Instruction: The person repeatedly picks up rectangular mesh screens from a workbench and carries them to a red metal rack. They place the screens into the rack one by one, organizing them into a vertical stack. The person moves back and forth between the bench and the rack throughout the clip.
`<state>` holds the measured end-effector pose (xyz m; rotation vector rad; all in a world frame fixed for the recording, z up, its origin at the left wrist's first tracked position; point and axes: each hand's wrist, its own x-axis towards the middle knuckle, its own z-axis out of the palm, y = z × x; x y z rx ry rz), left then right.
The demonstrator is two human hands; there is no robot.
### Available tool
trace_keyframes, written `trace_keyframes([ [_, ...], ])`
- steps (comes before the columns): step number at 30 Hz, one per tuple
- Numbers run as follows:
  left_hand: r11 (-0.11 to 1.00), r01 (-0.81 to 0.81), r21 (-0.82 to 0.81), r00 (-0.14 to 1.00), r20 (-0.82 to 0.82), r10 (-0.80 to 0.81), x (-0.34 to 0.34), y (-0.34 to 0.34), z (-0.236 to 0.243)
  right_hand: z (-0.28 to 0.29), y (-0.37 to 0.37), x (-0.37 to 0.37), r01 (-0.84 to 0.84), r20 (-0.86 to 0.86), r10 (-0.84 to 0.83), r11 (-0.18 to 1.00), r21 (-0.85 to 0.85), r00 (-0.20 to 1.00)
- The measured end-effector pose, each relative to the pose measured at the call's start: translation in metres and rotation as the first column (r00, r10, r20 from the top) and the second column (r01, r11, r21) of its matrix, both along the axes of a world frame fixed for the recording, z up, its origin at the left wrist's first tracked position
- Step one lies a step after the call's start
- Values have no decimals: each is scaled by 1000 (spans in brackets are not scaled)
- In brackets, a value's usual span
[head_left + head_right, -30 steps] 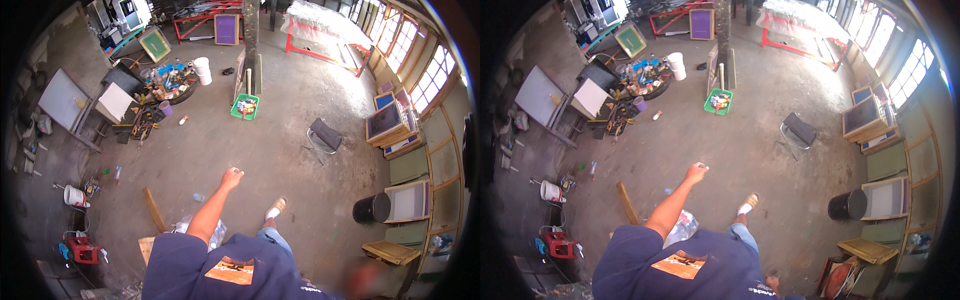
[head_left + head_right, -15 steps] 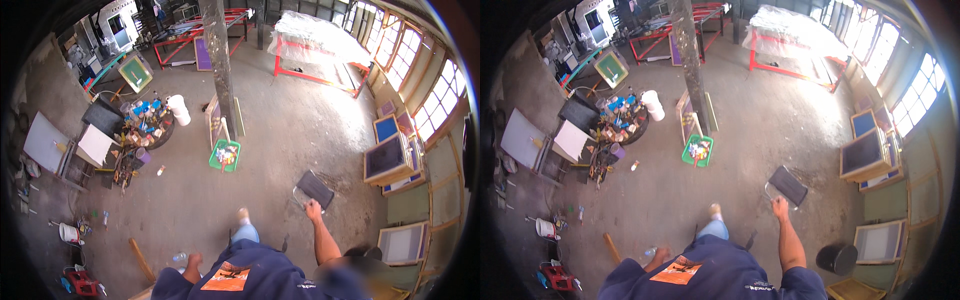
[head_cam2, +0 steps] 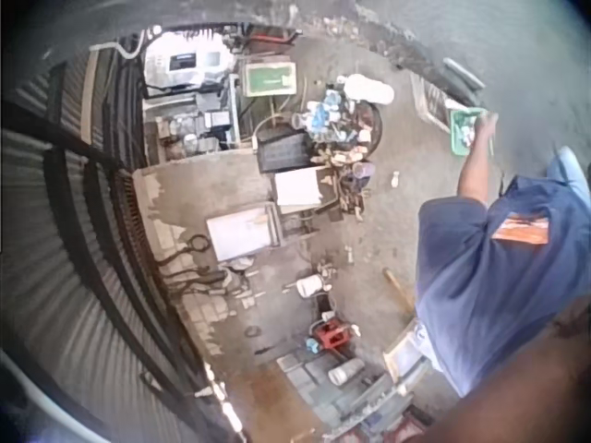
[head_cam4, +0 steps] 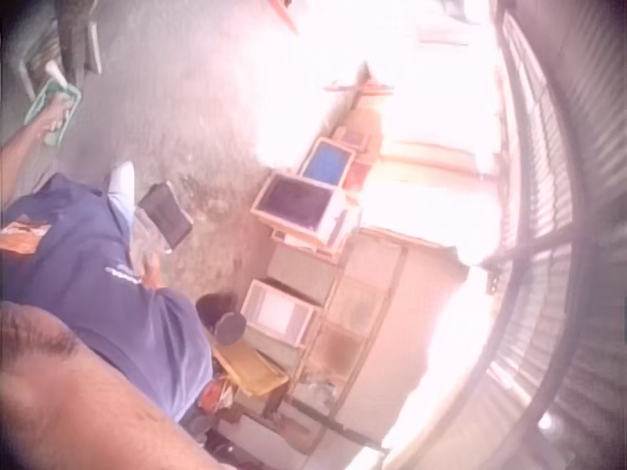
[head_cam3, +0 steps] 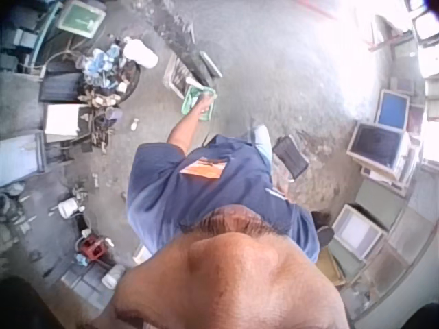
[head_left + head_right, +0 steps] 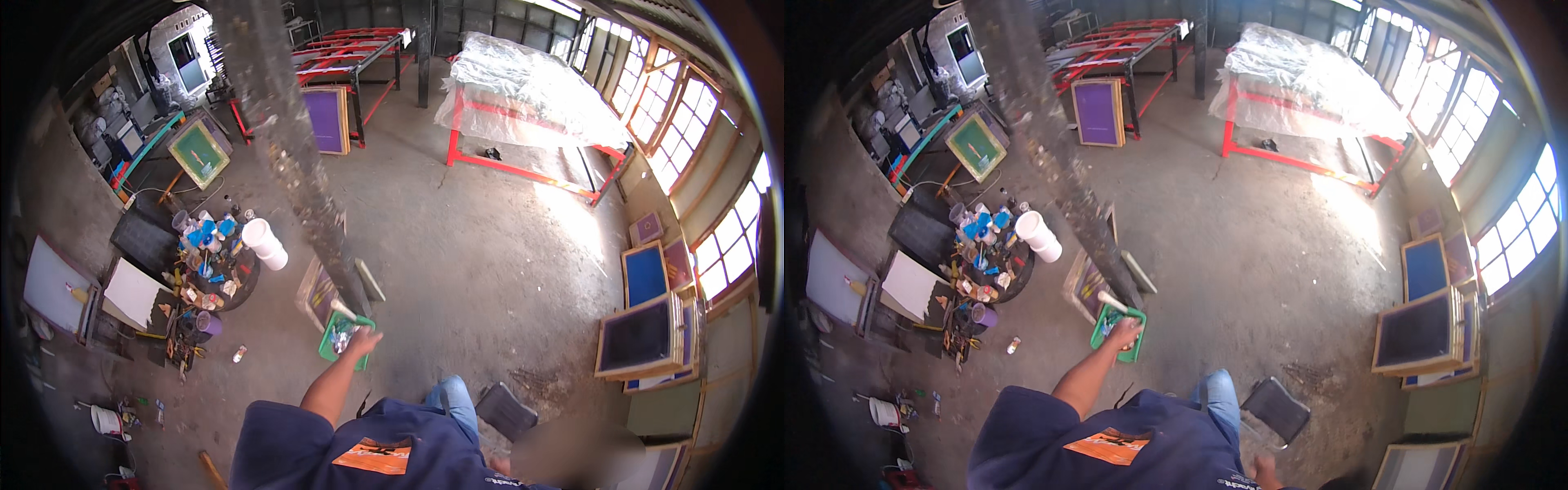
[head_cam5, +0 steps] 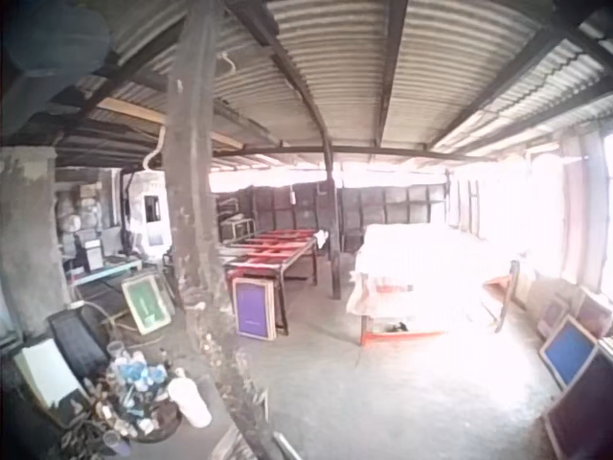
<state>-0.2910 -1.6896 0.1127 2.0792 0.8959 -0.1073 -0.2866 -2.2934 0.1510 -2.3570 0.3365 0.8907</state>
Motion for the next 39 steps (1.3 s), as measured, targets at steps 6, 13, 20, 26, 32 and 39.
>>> trace_keyframes([
  [6,986,51,-157,981,194,-20,296,15,102,-31,60,165,-104,-73,99,992,-68,992],
  [13,993,61,-100,946,-312,-89,366,76,4,-171,103,536,-663,132,764,621,-419,632],
  [20,524,-780,-343,626,-456,633,324,171,-55,63,465,930,-416,603,379,905,-85,701],
  [26,530,-761,-373,648,-404,646,444,319,-72,5,631,1047,-391,626,147,879,273,766],
  [32,864,-486,-129,871,-159,466,572,518,11,11,801,931,-408,121,390,860,306,913],
  [39,918,-388,-78,913,103,394,631,724,17,9,923,991,-740,-64,771,628,243,633],
])
